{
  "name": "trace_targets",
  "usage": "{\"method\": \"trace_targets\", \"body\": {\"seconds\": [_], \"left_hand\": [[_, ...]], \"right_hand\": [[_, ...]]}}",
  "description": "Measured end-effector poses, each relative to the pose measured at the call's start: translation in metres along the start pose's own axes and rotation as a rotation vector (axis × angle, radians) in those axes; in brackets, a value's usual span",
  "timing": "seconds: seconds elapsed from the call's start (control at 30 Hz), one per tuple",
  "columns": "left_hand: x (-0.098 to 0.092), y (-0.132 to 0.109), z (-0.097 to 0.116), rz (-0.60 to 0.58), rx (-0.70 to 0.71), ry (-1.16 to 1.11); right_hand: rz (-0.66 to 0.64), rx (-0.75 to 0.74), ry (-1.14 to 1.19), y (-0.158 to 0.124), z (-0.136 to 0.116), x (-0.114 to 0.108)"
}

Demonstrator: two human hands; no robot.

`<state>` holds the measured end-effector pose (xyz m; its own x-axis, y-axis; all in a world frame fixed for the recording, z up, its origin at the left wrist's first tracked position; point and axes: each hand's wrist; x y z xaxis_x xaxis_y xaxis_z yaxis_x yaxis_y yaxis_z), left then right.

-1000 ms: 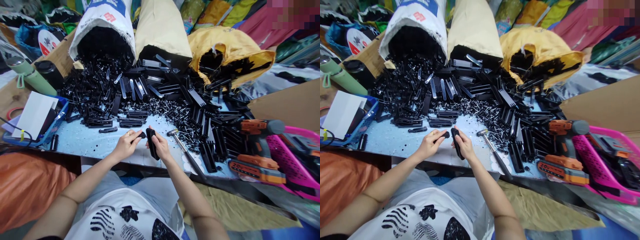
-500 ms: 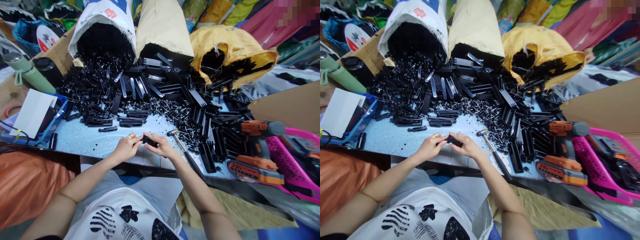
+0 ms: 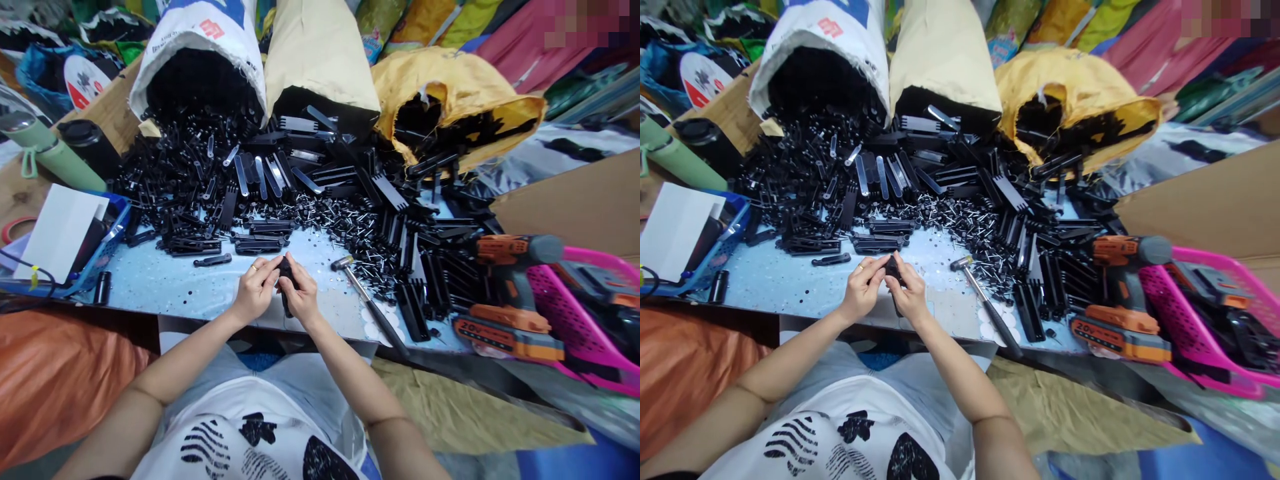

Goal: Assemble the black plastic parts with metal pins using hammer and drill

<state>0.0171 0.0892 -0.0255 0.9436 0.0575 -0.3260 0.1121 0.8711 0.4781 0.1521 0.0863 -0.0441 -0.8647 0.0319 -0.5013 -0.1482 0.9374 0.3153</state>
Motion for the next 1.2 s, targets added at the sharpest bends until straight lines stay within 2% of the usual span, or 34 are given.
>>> {"method": "trace_targets", "body": {"seconds": [0.07, 0.13, 0.17, 0.2, 0.23, 0.3, 0.37, 0.4, 0.47, 0.6, 0.73, 0.83, 0.9, 0.97, 1.03, 1.07, 1.13, 1.2], "left_hand": [[-0.002, -0.011, -0.009, -0.002, -0.139, 0.039], [-0.004, -0.023, -0.016, 0.0, -0.27, 0.162], [-0.006, -0.028, -0.019, -0.026, -0.297, 0.259], [-0.007, -0.03, -0.021, -0.086, -0.284, 0.36], [-0.009, -0.03, -0.022, -0.188, -0.231, 0.449], [-0.01, -0.023, -0.021, -0.476, -0.056, 0.549], [-0.009, -0.011, -0.018, -0.753, 0.094, 0.592], [-0.007, -0.005, -0.016, -0.834, 0.126, 0.624], [-0.004, 0.002, -0.012, -0.863, 0.118, 0.717], [-0.006, -0.002, -0.01, -0.746, 0.027, 0.831], [-0.018, -0.014, -0.016, -0.687, -0.109, 0.764], [-0.02, -0.009, -0.02, -0.57, -0.198, 0.428], [-0.015, 0.005, -0.022, -0.425, -0.334, 0.097], [-0.007, 0.022, -0.023, -0.284, -0.526, -0.275], [0.001, 0.034, -0.022, -0.165, -0.686, -0.584], [0.005, 0.037, -0.021, -0.114, -0.726, -0.67], [0.01, 0.033, -0.015, -0.049, -0.707, -0.685], [0.012, 0.021, -0.007, -0.092, -0.602, -0.601]], "right_hand": [[-0.182, -0.039, -0.092, 0.012, 0.01, -0.009], [-0.329, -0.091, -0.271, 0.038, 0.026, -0.028], [-0.341, -0.098, -0.383, 0.056, 0.037, -0.041], [-0.296, -0.085, -0.488, 0.076, 0.048, -0.056], [-0.221, -0.069, -0.586, 0.097, 0.061, -0.071], [-0.051, 0.011, -0.769, 0.14, 0.086, -0.1], [0.023, 0.072, -0.86, 0.175, 0.107, -0.121], [0.045, 0.093, -0.873, 0.189, 0.116, -0.129], [0.064, 0.099, -0.834, 0.207, 0.128, -0.137], [0.038, 0.063, -0.755, 0.221, 0.135, -0.154], [0.096, 0.109, -0.869, 0.212, 0.119, -0.205], [0.245, 0.107, -0.834, 0.18, 0.093, -0.235], [0.351, 0.065, -0.604, 0.145, 0.071, -0.23], [0.37, 0.031, -0.315, 0.103, 0.049, -0.205], [0.216, 0.037, -0.145, 0.064, 0.03, -0.172], [0.053, 0.038, -0.129, 0.048, 0.022, -0.156], [-0.289, 0.03, -0.2, 0.025, 0.01, -0.132], [-0.52, 0.04, -0.256, 0.013, 0.003, -0.118]]}}
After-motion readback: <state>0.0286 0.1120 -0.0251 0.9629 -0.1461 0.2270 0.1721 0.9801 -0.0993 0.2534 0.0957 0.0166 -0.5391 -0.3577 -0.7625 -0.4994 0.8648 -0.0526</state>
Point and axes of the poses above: each hand's wrist, its own y-axis towards the middle knuckle, its own x-axis out of the palm, z = x × y, and after that the axes turned 5 degrees about -y, right-handed
